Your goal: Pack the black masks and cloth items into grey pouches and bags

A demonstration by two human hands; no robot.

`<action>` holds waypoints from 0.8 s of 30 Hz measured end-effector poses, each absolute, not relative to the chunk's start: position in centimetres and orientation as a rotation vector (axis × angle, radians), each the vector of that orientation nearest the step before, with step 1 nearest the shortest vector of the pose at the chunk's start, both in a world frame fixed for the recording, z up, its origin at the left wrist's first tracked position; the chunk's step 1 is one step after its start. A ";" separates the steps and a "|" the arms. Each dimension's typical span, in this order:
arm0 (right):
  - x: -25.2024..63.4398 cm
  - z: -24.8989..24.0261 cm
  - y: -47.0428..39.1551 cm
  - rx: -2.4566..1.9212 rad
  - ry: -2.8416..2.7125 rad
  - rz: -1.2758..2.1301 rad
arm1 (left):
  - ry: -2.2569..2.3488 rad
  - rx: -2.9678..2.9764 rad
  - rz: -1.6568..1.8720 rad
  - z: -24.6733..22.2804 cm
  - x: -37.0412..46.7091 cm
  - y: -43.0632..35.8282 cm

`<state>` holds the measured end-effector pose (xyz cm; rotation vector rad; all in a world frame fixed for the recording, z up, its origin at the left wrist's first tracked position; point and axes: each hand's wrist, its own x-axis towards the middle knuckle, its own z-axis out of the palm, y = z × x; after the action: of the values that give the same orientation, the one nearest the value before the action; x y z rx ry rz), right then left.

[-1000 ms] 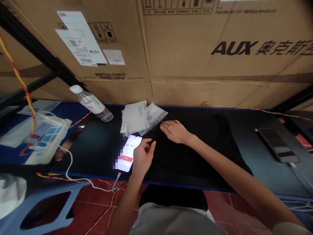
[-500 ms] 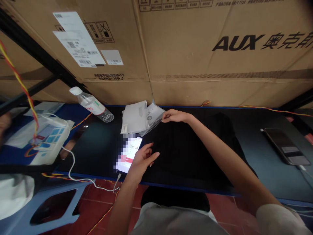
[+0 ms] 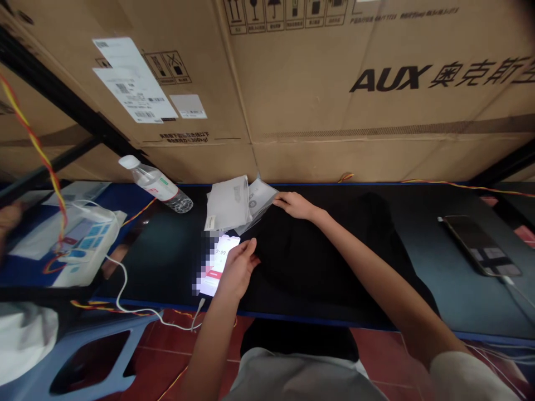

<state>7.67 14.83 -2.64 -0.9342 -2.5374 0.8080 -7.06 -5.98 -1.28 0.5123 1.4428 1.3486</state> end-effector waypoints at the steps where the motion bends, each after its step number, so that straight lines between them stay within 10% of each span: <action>1: 7.7 -2.7 14.7 -0.967 -2.549 0.762 | 1.411 0.437 1.355 -1.3 -7.2 -6.0; 24: 7.7 -2.6 12.7 -1.094 -2.742 0.215 | 1.829 0.619 1.452 -3.6 -5.7 -4.7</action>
<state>7.68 12.66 -2.61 -1.0936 -2.7422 0.2149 -5.74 -4.68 -3.59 0.6192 1.8289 1.4519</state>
